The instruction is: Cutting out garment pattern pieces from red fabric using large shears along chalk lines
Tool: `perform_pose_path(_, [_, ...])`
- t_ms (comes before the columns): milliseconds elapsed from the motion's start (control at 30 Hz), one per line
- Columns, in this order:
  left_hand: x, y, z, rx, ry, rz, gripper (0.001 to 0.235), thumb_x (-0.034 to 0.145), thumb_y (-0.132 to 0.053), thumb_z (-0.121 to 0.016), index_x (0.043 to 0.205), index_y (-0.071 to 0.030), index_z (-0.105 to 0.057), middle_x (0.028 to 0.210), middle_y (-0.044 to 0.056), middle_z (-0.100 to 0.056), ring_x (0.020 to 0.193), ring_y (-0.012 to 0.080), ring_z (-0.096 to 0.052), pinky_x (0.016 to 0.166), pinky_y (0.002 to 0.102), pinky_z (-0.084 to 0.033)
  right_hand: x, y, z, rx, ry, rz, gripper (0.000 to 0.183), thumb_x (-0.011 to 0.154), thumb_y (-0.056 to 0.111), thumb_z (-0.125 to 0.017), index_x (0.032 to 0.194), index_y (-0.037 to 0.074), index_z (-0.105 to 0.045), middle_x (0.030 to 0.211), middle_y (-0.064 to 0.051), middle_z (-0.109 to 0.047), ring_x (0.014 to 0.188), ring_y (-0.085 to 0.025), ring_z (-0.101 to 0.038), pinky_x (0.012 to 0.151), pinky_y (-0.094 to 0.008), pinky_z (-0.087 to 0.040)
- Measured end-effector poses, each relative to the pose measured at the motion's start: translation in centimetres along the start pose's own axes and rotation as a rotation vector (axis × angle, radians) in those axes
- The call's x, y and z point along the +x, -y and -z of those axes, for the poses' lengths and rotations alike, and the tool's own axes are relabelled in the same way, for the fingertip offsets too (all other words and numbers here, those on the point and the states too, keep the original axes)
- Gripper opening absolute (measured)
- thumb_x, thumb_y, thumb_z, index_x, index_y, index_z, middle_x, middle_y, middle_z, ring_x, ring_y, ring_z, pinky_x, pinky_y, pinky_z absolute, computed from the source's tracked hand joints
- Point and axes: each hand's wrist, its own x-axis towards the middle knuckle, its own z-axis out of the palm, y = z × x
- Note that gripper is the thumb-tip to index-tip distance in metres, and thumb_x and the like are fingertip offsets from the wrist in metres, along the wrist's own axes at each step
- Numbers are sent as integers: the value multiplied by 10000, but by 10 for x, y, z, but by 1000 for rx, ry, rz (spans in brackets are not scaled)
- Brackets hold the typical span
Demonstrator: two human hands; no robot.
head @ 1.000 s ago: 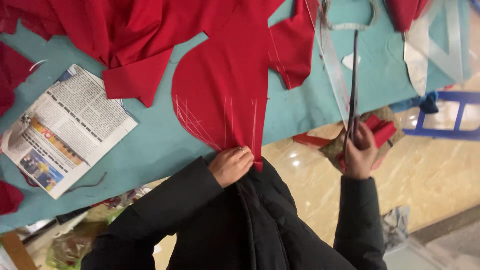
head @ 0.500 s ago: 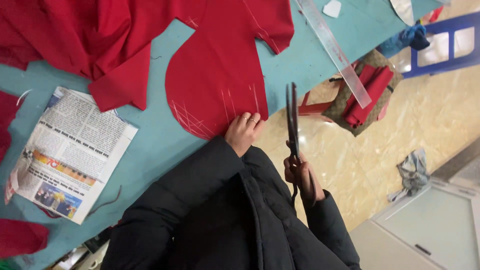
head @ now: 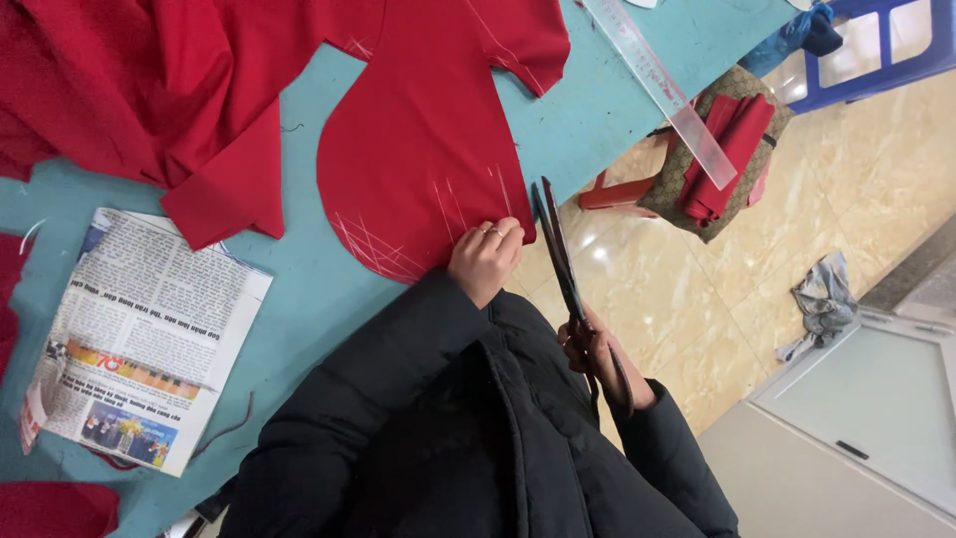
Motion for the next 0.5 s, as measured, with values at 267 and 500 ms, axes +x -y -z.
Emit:
perform_pose_path(267, [19,-7,20,-309,-132,103,92,970,-165,-660,881,-150,-680,823,44,-640,744,231,-646,707,285,-558,18,14,-18,-62,10,102,843,1024,602,-326,1646,57,-161,1072,-159,-531,750,-104,-434,582,-193,-388])
perform_pose_path(500, [0,-7,12,-431,-75,138,60,948,-147,-663,900,-156,-698,919,21,-696,780,205,-666,737,293,-583,32,15,-25,-50,13,95,833,1033,560,-329,1650,45,-110,1028,-112,-500,724,-75,-375,566,-178,-343])
